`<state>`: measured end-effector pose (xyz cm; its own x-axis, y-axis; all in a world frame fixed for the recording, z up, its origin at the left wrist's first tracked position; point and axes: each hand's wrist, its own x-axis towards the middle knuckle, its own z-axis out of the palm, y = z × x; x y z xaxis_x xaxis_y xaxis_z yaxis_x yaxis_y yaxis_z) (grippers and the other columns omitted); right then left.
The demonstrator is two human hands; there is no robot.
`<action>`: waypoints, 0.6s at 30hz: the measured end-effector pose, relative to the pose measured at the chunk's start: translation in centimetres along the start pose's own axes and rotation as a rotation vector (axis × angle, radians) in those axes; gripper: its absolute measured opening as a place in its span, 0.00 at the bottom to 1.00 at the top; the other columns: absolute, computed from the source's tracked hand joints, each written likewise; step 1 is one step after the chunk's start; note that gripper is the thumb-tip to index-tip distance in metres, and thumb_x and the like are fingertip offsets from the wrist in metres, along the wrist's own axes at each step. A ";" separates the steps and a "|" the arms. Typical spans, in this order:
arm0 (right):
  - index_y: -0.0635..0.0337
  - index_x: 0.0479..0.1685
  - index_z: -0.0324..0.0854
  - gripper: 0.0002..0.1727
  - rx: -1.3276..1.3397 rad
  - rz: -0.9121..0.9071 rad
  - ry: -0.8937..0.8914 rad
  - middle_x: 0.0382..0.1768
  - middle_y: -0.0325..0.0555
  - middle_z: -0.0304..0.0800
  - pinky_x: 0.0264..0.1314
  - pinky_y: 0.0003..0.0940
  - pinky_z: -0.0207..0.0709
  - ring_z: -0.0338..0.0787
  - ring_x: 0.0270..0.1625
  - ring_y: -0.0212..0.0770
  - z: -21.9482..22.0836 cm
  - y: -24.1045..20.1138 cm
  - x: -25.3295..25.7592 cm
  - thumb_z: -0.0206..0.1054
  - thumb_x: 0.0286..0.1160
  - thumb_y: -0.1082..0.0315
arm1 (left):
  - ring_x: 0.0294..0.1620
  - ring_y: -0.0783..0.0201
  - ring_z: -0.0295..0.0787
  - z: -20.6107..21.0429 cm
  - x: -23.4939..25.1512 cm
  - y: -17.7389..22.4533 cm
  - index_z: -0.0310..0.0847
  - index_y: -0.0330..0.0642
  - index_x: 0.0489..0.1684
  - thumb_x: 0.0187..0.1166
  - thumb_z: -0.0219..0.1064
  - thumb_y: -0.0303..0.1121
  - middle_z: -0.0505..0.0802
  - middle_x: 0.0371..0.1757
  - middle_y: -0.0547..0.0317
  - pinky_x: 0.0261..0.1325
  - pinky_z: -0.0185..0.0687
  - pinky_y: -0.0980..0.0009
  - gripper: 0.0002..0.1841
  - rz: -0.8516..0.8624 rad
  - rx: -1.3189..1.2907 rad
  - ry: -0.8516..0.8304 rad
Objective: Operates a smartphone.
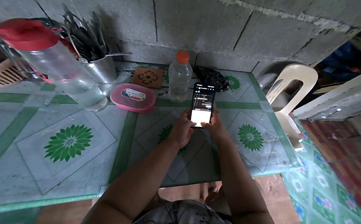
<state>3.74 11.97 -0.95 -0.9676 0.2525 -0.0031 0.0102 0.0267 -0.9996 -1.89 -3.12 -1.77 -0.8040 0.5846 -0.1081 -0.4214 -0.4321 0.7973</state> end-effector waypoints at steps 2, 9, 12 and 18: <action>0.50 0.95 0.44 0.51 -0.026 0.007 0.023 0.86 0.55 0.62 0.74 0.44 0.81 0.81 0.76 0.45 0.2 0.0 0.1 0.66 0.69 0.83 | 0.65 0.55 0.86 0.1 -0.1 0.0 0.60 0.46 0.80 0.79 0.49 0.12 0.82 0.70 0.47 0.68 0.83 0.56 0.30 0.000 -0.002 -0.001; 0.53 0.93 0.48 0.42 0.114 -0.050 -0.028 0.79 0.50 0.75 0.72 0.36 0.80 0.84 0.71 0.37 -0.6 0.5 0.0 0.52 0.74 0.84 | 0.64 0.54 0.87 0.2 0.1 0.0 0.59 0.47 0.81 0.89 0.46 0.21 0.83 0.69 0.47 0.66 0.85 0.56 0.23 -0.027 -0.017 0.045; 0.54 0.92 0.52 0.39 0.131 -0.072 -0.018 0.77 0.50 0.77 0.71 0.36 0.81 0.84 0.70 0.37 -0.8 0.7 0.2 0.51 0.78 0.83 | 0.63 0.54 0.87 0.2 0.1 0.0 0.59 0.47 0.81 0.86 0.47 0.18 0.83 0.68 0.47 0.66 0.85 0.56 0.25 -0.026 -0.015 0.031; 0.55 0.91 0.54 0.34 0.143 -0.097 0.014 0.74 0.50 0.80 0.70 0.38 0.81 0.85 0.68 0.37 -0.5 0.7 0.2 0.50 0.83 0.79 | 0.65 0.53 0.87 0.1 0.0 -0.2 0.59 0.46 0.80 0.82 0.49 0.15 0.83 0.69 0.46 0.68 0.84 0.54 0.27 0.000 -0.006 0.009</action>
<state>3.67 12.50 -1.63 -0.9586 0.2691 0.0930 -0.1200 -0.0857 -0.9891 -1.74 -3.00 -1.90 -0.8081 0.5781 -0.1134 -0.4237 -0.4366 0.7936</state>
